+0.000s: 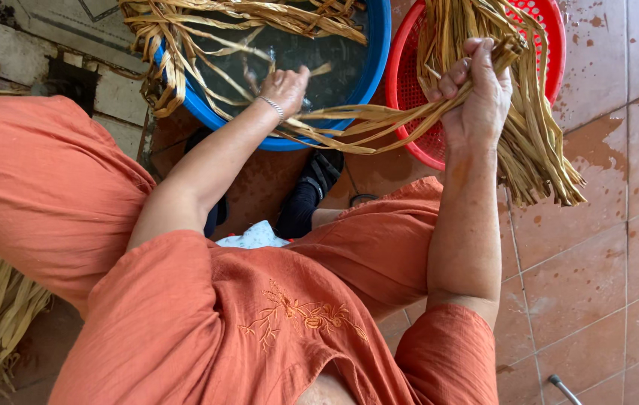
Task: The person sits on the floor and prepares dried palm leaf strips. They take bundles of dry leaves, dip them into a blue basin of water, pull and run each strip between their hands to straighten and soften it, and place the worked strips into a red colander.
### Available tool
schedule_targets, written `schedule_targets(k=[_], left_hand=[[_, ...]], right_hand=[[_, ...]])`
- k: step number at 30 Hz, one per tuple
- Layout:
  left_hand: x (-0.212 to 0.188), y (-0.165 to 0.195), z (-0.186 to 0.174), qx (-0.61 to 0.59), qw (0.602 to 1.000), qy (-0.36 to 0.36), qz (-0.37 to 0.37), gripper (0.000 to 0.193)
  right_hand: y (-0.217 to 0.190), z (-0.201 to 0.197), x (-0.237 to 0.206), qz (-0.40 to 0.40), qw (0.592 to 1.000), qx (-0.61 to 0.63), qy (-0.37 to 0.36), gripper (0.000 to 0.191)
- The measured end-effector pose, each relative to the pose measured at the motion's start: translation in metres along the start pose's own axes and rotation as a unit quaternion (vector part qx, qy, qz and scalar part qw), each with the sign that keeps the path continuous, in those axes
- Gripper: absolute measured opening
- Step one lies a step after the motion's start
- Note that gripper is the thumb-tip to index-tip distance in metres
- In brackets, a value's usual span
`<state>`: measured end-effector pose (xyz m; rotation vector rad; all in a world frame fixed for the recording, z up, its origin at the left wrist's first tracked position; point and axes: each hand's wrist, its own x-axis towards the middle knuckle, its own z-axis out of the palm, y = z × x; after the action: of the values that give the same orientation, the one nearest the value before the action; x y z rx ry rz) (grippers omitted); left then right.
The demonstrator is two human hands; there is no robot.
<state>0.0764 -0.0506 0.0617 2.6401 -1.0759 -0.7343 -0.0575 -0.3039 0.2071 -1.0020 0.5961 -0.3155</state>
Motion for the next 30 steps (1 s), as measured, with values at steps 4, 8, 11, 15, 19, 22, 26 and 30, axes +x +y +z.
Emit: schedule_targets(k=[4,8,11,15,19,22,26,30], left_hand=[[0.002,-0.005,0.005,-0.039,0.986,0.163,0.002,0.063],[0.022,0.014,0.009,0.125,0.974,0.176,0.070,0.015],[0.032,0.033,-0.004,-0.209,0.974,0.090,-0.013,0.017],[0.037,0.062,-0.034,-0.540,0.835,0.101,0.046,0.021],[0.040,0.086,-0.065,-0.524,0.810,0.203,0.165,0.021],[0.045,0.100,-0.077,-0.472,0.807,0.270,0.231,0.023],[0.050,0.114,-0.088,-0.438,0.815,0.289,0.246,0.023],[0.038,0.121,-0.094,-0.349,0.834,0.332,0.269,0.026]], right_hand=[[0.010,0.003,0.008,-0.010,0.999,-0.047,-0.001,0.022],[0.016,0.012,0.012,0.027,0.999,-0.008,-0.024,0.017],[0.016,0.020,0.015,0.027,0.999,-0.043,-0.016,0.019],[0.018,0.032,0.020,0.009,0.994,-0.113,-0.002,0.025],[0.026,0.043,0.025,-0.012,0.988,-0.146,-0.055,0.029],[0.030,0.048,0.030,-0.053,0.990,-0.061,-0.116,0.028],[0.025,0.050,0.042,-0.152,0.982,0.028,-0.110,0.021],[0.006,0.038,0.060,-0.151,0.986,0.054,0.047,0.012]])
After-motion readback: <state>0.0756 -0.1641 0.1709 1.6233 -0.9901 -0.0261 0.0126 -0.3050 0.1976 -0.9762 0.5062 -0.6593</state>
